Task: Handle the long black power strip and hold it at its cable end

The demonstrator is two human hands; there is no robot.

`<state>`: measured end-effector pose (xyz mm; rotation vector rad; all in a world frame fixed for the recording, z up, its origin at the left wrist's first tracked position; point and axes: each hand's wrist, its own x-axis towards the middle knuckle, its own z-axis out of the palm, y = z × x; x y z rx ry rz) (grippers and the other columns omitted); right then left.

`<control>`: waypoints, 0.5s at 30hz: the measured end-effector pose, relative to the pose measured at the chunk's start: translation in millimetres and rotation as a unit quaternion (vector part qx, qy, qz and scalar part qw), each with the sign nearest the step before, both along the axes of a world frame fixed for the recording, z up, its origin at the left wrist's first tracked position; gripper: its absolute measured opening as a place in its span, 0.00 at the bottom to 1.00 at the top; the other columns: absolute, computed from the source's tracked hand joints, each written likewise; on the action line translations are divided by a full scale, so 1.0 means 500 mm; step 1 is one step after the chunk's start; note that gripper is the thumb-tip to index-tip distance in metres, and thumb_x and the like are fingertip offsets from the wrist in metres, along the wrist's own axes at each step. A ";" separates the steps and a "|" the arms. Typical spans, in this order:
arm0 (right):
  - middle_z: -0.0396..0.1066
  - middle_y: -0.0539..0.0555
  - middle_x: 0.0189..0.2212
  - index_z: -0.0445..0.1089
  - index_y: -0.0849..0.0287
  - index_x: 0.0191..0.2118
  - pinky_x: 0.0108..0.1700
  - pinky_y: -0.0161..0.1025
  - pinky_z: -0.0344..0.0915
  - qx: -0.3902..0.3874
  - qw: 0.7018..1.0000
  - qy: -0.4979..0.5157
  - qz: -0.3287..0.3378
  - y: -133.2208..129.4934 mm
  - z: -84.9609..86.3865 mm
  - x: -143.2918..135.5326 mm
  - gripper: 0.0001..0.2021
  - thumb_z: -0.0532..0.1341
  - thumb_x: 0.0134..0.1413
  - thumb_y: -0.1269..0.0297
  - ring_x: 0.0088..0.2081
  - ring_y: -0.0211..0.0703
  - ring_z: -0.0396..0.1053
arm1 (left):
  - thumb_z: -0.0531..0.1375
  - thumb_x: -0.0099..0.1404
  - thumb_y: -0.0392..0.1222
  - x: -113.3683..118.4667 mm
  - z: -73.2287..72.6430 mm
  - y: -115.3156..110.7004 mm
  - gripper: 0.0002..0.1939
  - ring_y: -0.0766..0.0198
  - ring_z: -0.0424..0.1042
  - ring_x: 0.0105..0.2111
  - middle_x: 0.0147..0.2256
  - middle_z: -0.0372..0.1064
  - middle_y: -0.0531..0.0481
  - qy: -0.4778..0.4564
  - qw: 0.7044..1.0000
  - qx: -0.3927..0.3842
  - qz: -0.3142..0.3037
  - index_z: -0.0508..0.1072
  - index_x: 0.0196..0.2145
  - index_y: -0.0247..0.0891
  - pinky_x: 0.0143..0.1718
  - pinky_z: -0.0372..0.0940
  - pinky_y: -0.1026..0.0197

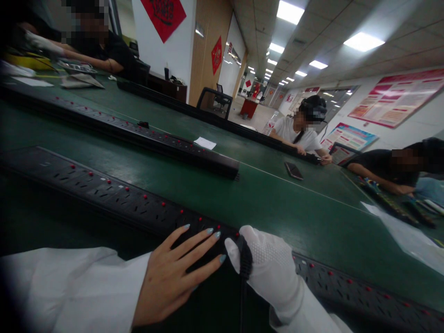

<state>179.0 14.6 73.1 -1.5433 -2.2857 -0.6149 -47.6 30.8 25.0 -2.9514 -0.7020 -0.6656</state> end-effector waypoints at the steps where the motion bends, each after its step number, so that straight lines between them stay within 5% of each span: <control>1: 0.65 0.46 0.20 0.65 0.56 0.30 0.26 0.34 0.50 -0.002 1.000 -0.001 0.001 0.000 0.000 0.000 0.11 0.55 0.58 0.55 0.21 0.34 0.62 | 0.60 0.58 0.40 0.000 0.001 0.000 0.37 0.52 0.42 0.63 0.64 0.47 0.43 0.001 1.000 0.000 0.001 0.51 0.63 0.44 0.58 0.30 0.43; 15: 0.67 0.47 0.21 0.67 0.57 0.31 0.27 0.34 0.52 0.005 1.000 0.001 0.009 -0.001 -0.001 -0.002 0.11 0.56 0.58 0.56 0.21 0.34 0.63 | 0.61 0.56 0.39 -0.001 0.003 -0.001 0.39 0.51 0.43 0.63 0.63 0.48 0.44 0.012 1.000 0.003 0.002 0.51 0.62 0.44 0.57 0.31 0.43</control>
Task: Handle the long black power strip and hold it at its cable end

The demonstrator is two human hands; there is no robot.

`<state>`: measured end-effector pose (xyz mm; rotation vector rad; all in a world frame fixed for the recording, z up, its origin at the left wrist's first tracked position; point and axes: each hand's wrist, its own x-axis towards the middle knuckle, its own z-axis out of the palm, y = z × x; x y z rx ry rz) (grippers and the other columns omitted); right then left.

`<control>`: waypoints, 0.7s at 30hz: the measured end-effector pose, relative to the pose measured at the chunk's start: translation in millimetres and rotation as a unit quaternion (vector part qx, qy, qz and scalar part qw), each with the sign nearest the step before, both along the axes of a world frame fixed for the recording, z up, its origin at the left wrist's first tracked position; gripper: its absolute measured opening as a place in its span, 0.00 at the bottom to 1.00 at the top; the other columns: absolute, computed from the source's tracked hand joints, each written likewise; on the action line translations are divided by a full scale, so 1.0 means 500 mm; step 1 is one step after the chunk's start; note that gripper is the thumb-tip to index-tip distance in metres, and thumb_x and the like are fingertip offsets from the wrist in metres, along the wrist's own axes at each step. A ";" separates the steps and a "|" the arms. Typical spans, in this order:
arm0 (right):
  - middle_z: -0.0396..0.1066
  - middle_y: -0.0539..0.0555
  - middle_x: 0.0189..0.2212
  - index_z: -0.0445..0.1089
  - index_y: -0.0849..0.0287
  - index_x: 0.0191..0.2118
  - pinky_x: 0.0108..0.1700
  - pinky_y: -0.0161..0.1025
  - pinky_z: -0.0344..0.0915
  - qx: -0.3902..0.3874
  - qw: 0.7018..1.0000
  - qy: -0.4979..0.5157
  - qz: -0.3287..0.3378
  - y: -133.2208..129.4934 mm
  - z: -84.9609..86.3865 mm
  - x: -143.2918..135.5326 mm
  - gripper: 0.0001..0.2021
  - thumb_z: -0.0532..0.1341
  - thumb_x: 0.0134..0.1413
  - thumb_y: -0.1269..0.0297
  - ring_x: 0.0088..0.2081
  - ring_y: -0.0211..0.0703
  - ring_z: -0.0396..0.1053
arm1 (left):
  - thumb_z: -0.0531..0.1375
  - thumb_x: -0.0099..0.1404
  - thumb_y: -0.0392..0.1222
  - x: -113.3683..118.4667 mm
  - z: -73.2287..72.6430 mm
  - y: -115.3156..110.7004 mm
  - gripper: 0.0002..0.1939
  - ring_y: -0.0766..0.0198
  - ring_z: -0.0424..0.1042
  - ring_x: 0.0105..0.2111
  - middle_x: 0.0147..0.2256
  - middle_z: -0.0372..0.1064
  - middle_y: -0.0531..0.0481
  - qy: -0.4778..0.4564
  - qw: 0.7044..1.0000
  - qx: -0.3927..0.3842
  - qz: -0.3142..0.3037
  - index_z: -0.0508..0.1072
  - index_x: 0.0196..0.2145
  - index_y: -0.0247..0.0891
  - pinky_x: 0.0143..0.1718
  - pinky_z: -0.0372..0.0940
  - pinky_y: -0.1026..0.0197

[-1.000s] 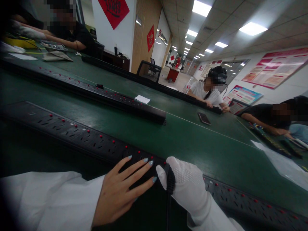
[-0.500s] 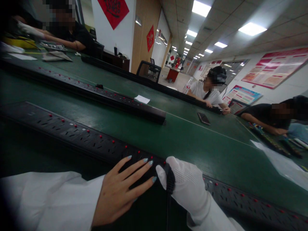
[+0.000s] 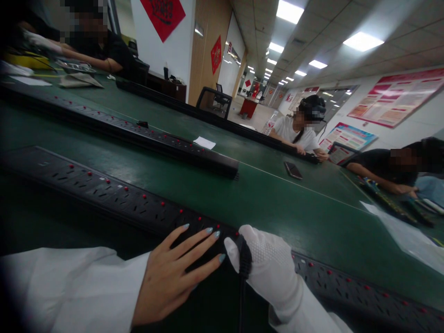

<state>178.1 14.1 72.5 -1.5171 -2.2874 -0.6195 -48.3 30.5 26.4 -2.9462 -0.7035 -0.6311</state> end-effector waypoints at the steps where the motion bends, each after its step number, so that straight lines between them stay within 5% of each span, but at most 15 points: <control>1: 0.66 0.47 0.21 0.67 0.57 0.30 0.27 0.33 0.52 -0.004 1.000 0.003 0.001 0.000 0.001 0.000 0.11 0.56 0.58 0.56 0.21 0.33 0.63 | 0.61 0.56 0.39 0.000 0.000 0.000 0.39 0.51 0.43 0.63 0.63 0.47 0.43 0.001 1.000 -0.002 -0.001 0.51 0.63 0.44 0.57 0.31 0.43; 21: 0.66 0.47 0.20 0.66 0.57 0.29 0.26 0.33 0.52 -0.001 1.000 0.009 0.002 0.002 0.006 -0.004 0.12 0.56 0.58 0.56 0.21 0.32 0.62 | 0.58 0.59 0.40 0.000 0.002 0.001 0.35 0.52 0.43 0.63 0.63 0.48 0.44 -0.006 1.000 0.008 0.003 0.52 0.62 0.44 0.58 0.32 0.43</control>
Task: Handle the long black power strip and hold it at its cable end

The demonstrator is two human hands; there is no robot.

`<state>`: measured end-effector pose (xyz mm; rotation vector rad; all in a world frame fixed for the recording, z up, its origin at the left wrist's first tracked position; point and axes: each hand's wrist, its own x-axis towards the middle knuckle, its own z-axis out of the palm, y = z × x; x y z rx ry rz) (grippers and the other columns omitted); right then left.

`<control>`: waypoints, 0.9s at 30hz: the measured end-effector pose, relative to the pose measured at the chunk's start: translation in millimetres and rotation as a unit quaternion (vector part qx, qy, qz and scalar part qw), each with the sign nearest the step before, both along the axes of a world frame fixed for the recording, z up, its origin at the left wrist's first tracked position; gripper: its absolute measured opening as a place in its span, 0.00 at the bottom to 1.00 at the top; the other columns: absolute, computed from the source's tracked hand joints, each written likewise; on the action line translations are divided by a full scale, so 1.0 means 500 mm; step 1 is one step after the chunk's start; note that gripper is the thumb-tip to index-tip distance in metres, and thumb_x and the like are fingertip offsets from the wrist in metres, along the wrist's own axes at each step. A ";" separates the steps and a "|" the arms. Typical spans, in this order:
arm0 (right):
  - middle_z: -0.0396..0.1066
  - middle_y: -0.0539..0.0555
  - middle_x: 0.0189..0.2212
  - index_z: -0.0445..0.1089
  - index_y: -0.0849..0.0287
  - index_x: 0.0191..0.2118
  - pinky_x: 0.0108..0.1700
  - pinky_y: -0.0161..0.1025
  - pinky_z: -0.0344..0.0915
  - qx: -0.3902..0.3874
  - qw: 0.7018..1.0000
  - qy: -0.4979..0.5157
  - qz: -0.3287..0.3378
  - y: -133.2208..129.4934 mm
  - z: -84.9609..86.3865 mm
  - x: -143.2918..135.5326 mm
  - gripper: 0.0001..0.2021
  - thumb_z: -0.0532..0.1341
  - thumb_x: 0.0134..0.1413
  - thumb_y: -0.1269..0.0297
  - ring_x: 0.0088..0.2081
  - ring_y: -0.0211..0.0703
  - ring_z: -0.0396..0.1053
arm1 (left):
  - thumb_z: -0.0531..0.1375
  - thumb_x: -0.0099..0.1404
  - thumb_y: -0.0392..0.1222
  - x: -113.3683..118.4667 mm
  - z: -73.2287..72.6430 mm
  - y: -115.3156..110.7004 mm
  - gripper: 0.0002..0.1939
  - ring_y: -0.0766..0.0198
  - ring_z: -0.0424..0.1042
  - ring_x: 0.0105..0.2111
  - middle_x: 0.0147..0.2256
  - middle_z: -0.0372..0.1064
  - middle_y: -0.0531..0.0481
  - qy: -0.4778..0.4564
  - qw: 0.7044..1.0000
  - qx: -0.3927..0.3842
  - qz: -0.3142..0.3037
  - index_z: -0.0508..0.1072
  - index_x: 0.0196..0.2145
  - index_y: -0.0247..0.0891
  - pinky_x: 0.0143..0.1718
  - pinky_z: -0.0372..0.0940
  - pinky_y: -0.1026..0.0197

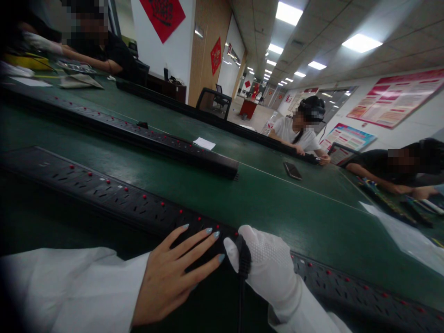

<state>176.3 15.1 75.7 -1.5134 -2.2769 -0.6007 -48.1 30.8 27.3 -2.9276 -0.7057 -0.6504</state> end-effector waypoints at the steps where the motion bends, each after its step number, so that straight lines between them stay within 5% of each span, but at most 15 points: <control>1: 0.66 0.47 0.20 0.66 0.57 0.29 0.26 0.33 0.52 -0.003 1.000 -0.001 -0.001 0.000 0.000 0.000 0.12 0.55 0.58 0.56 0.21 0.32 0.62 | 0.59 0.58 0.40 0.000 0.001 0.000 0.36 0.52 0.43 0.63 0.63 0.48 0.44 0.003 1.000 0.000 0.001 0.51 0.62 0.44 0.58 0.32 0.43; 27: 0.67 0.47 0.20 0.67 0.58 0.31 0.26 0.33 0.52 0.008 1.000 -0.010 0.002 0.000 -0.004 0.004 0.12 0.55 0.58 0.56 0.21 0.33 0.62 | 0.60 0.58 0.40 -0.001 -0.001 -0.001 0.37 0.51 0.44 0.63 0.63 0.47 0.43 0.002 1.000 0.003 0.002 0.51 0.63 0.44 0.58 0.35 0.42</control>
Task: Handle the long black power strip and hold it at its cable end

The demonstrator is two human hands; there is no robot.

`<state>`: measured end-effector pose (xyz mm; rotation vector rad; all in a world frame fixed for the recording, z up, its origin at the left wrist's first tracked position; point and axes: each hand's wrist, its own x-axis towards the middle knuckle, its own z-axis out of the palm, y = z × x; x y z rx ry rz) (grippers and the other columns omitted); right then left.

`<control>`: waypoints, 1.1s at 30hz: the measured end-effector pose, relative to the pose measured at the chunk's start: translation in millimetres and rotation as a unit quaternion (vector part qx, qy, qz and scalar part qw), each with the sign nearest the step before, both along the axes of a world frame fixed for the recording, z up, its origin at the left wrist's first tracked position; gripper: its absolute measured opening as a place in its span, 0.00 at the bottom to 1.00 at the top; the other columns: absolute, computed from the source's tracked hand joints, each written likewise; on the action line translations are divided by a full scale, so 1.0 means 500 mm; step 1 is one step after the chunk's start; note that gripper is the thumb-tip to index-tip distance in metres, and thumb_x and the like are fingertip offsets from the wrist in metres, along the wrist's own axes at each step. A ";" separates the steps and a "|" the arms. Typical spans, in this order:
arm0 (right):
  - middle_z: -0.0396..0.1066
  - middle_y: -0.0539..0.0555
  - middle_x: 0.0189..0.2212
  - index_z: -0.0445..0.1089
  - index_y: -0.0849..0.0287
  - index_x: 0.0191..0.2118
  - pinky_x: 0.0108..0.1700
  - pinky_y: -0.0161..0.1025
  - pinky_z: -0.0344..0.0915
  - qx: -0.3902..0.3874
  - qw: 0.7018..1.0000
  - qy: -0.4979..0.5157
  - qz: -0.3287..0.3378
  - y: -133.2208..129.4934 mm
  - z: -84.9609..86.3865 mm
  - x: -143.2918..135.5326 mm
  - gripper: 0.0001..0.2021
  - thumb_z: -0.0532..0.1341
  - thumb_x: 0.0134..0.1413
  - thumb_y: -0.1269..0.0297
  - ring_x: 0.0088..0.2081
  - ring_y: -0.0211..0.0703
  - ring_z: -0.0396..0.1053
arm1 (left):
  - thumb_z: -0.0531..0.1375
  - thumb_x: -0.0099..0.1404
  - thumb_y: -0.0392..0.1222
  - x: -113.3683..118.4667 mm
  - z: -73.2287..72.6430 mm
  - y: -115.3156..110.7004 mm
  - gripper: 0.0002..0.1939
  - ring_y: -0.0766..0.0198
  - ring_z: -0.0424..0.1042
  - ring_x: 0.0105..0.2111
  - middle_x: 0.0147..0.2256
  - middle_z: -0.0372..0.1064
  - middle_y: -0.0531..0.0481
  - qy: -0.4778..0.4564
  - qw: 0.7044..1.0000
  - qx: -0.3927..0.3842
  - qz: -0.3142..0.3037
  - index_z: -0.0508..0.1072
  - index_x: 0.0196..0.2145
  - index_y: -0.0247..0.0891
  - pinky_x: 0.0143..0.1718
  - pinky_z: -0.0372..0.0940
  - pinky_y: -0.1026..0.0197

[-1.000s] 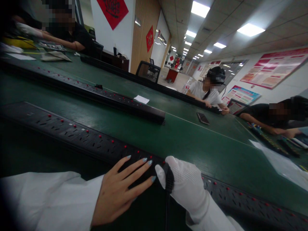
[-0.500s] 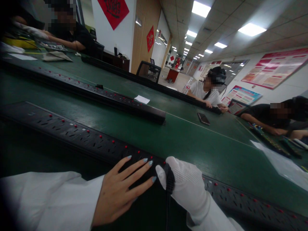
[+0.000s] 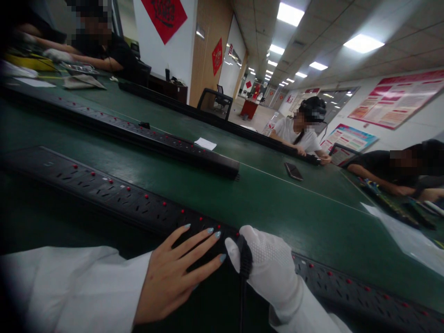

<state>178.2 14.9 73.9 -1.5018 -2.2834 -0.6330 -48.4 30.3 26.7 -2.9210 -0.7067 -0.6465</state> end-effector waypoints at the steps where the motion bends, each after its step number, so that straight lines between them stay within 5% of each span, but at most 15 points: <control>1: 0.66 0.47 0.20 0.67 0.58 0.30 0.26 0.33 0.52 -0.006 1.000 0.000 -0.001 0.000 0.000 0.000 0.12 0.56 0.58 0.56 0.21 0.33 0.62 | 0.59 0.59 0.40 0.000 0.000 0.000 0.36 0.51 0.44 0.63 0.63 0.47 0.43 0.000 1.000 -0.003 -0.002 0.51 0.63 0.44 0.58 0.34 0.42; 33: 0.66 0.46 0.21 0.66 0.56 0.31 0.27 0.33 0.53 -0.007 1.000 0.010 -0.003 0.003 -0.004 0.002 0.10 0.57 0.57 0.56 0.22 0.34 0.63 | 0.59 0.59 0.39 0.000 -0.003 0.003 0.35 0.51 0.42 0.63 0.64 0.46 0.42 -0.009 1.000 -0.016 -0.013 0.52 0.62 0.43 0.57 0.31 0.43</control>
